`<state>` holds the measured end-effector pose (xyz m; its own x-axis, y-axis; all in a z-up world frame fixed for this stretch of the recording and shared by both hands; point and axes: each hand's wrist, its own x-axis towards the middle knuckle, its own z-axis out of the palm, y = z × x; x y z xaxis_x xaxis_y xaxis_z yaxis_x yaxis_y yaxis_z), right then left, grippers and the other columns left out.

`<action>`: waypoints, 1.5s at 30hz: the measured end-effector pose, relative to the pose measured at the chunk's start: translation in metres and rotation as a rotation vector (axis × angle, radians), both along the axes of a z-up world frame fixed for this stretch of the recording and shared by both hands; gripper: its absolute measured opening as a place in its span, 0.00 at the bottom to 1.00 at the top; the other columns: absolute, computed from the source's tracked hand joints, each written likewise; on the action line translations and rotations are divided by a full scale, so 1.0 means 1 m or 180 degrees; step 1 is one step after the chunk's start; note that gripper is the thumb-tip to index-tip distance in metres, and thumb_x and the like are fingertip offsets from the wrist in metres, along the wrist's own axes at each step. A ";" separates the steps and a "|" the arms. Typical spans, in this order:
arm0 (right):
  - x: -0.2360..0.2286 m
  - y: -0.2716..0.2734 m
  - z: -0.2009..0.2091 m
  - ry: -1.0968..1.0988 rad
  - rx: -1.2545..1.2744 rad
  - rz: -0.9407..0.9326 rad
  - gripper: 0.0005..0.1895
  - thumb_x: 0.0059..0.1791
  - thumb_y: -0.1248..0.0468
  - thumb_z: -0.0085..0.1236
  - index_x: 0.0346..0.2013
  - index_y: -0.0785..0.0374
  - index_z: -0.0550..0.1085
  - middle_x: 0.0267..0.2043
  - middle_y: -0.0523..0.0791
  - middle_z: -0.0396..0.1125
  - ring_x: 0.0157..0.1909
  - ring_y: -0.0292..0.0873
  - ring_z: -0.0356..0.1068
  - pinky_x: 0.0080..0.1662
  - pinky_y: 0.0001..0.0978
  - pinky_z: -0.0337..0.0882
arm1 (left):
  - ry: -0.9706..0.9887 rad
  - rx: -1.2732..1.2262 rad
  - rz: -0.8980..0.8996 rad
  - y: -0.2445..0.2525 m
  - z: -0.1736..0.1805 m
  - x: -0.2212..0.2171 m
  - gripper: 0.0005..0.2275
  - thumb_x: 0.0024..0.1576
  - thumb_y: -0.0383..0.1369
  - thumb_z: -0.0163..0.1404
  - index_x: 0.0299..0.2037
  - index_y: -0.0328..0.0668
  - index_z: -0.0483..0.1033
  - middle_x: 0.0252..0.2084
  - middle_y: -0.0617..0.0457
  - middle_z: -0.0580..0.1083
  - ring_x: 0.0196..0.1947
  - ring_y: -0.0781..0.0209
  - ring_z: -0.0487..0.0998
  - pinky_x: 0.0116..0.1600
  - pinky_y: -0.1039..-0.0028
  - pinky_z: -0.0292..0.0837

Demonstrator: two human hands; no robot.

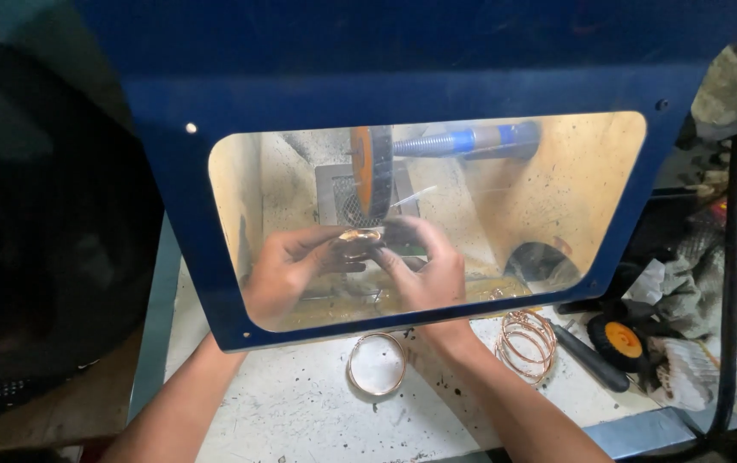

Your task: The person holds a copper-colored bangle against a rotating polishing wheel inside a blue enclosure. They rotate the bangle by hand to polish different sections, then place it on the workbench and pick up another bangle to continue the process.

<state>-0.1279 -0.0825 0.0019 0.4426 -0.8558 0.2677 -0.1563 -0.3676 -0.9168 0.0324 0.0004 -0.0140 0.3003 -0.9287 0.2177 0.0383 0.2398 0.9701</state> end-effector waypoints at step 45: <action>0.025 0.003 -0.016 -0.0355 0.0113 -0.0143 0.10 0.53 0.62 0.60 0.47 0.57 0.82 0.37 0.50 0.79 0.47 0.44 0.77 0.52 0.42 0.77 | -0.0948 -0.0353 0.1559 -0.018 -0.015 -0.005 0.07 0.64 0.32 0.54 0.45 0.42 0.84 0.35 0.46 0.83 0.41 0.57 0.84 0.49 0.66 0.77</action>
<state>-0.1027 -0.0796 -0.0138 0.3729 -0.8839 0.2822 -0.0683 -0.3295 -0.9417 0.0271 -0.0172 -0.0295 0.6000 -0.6637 0.4467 -0.3732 0.2616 0.8901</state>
